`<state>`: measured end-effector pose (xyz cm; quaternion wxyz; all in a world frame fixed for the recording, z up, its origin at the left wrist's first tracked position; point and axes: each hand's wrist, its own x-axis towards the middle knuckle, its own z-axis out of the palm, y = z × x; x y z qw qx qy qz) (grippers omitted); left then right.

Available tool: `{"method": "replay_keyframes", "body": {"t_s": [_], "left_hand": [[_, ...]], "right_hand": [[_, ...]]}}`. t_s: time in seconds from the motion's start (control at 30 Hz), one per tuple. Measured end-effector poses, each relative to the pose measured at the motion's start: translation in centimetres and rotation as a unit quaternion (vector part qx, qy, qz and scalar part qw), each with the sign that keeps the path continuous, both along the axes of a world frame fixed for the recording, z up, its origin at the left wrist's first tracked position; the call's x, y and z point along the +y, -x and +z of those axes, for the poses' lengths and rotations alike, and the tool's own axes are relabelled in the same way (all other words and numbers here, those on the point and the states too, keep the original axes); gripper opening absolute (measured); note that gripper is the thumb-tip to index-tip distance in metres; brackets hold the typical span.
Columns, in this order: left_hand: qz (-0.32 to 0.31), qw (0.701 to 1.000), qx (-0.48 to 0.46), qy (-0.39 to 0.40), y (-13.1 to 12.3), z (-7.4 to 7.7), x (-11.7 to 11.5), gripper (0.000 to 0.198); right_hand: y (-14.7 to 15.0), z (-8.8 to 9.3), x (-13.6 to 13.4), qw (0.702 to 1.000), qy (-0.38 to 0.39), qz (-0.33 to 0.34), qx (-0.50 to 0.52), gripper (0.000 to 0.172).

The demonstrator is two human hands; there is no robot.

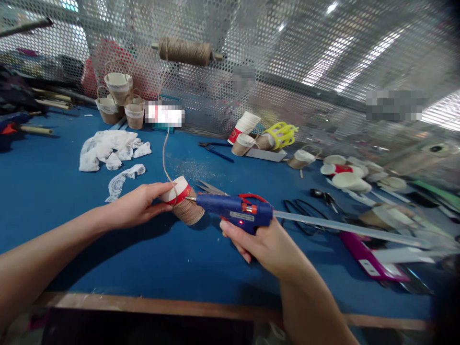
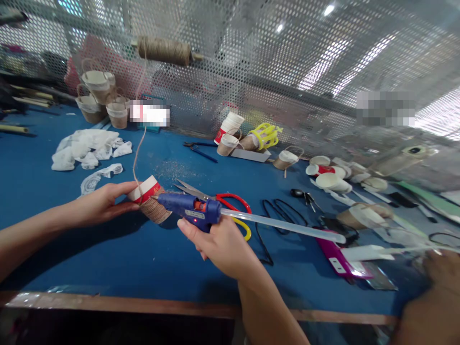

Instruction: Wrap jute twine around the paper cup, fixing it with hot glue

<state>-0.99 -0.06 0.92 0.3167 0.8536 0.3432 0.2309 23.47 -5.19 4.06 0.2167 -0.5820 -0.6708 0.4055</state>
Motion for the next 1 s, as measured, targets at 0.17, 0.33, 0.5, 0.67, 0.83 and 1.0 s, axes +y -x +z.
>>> {"method": "replay_keyframes", "body": {"t_s": [0.17,0.33,0.5,0.67,0.83,1.0], "left_hand": [[0.007,1.0,0.007,0.009,-0.1,0.0,0.0,0.023],[-0.003,1.0,-0.007,0.007,0.0,-0.1,0.1,0.025],[0.019,1.0,0.0,0.004,0.0,-0.3,0.1,0.022],[0.043,0.999,0.006,-0.005,-0.2,-0.4,0.0,0.015],[0.044,0.999,0.015,-0.02,-0.4,-0.4,-0.1,0.015],[0.045,0.998,0.035,-0.037,-0.5,-0.3,-0.2,0.012]], "right_hand": [[0.3,-0.1,-0.2,1.0,-0.001,0.016,-0.007,0.03],[0.0,0.1,-0.1,1.0,-0.002,0.003,0.016,0.028],[-0.7,0.2,0.9,0.991,-0.011,0.011,0.135,0.021],[-0.9,0.1,2.8,0.972,-0.027,-0.08,0.22,0.022],[-1.6,-0.5,6.6,0.98,-0.067,-0.16,0.103,0.025],[-2.3,-2.3,11.1,0.979,-0.052,-0.194,-0.032,0.029]]}}
